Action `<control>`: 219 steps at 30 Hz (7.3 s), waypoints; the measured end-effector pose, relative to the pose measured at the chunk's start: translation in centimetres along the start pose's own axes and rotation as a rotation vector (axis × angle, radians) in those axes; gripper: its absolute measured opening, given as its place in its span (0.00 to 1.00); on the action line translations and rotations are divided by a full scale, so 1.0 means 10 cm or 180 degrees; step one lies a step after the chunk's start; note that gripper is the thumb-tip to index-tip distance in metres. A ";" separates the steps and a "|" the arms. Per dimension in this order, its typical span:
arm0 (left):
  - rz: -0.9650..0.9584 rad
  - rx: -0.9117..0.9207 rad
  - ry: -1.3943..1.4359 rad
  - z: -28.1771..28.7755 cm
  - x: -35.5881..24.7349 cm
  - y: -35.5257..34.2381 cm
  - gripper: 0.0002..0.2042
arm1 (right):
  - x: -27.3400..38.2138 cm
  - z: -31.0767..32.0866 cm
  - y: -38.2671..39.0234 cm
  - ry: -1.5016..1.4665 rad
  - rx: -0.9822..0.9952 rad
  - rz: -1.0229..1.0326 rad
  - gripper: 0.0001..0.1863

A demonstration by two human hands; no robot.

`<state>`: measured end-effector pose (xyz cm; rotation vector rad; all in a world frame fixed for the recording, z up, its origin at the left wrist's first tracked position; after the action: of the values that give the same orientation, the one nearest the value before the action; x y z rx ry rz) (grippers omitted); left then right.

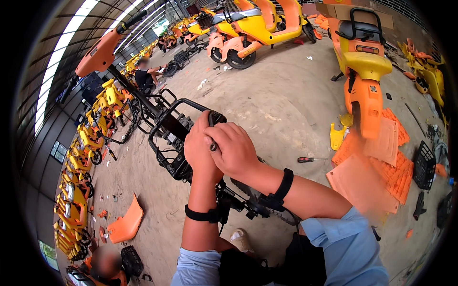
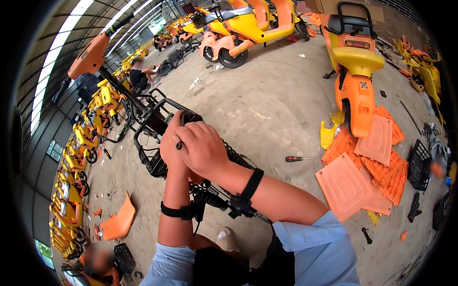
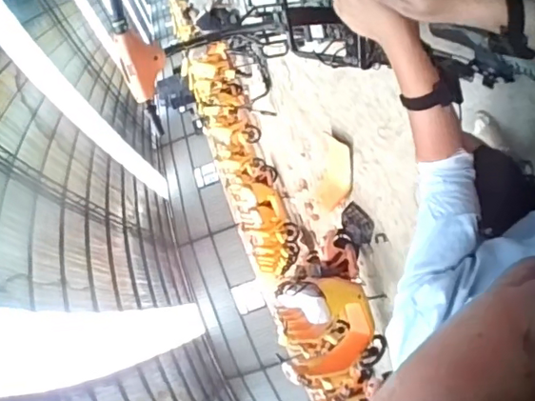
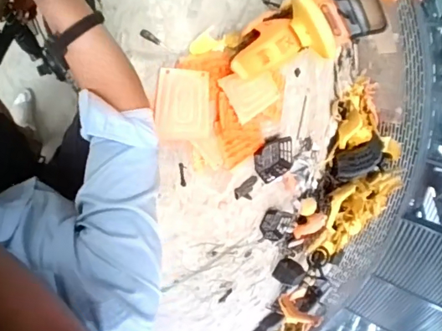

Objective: The person works on the rear frame of a bicycle, using a wrench to loosen or tighten a bolt near the shock absorber and handling small mechanical parts.

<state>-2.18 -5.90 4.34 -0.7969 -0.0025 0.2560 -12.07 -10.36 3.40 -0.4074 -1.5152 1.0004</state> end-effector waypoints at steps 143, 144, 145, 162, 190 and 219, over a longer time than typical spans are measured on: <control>-0.0333 -0.0062 0.0366 0.02 0.16 0.02 0.20 | -1.09 -0.35 -0.31 -0.1759 0.0959 -0.2722 0.18; -0.0365 -0.0146 0.0293 0.02 0.17 0.07 0.20 | -1.05 -0.36 -0.33 -0.1712 0.1051 -0.2609 0.18; -0.0350 -0.0287 0.0120 -0.01 0.17 0.05 0.20 | -1.06 -0.36 -0.32 -0.1640 0.1087 -0.2627 0.17; -0.0456 -0.0115 -0.0344 -0.07 0.18 0.12 0.24 | -1.10 -0.32 -0.27 -0.1473 0.0619 -0.2767 0.15; -0.0523 -0.0425 -0.0188 0.05 0.06 0.03 0.19 | -1.02 -0.23 -0.34 -0.2174 0.0949 -0.2529 0.13; -0.0575 -0.0257 -0.0345 0.01 0.00 0.01 0.20 | -1.04 -0.12 -0.36 -0.1895 0.0713 -0.2156 0.10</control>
<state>-2.19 -5.73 4.32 -0.8568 -0.1871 0.1282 -7.60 -19.68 -0.46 0.5896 -1.8474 0.7504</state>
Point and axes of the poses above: each hand's wrist, its own y-axis away from the middle knuckle, its own z-axis out of the back of the hand, x = y × z, the point moved 9 cm from there along -y, towards the middle knuckle, and after that the axes turned 13 degrees about -z, right-handed, at the moved point
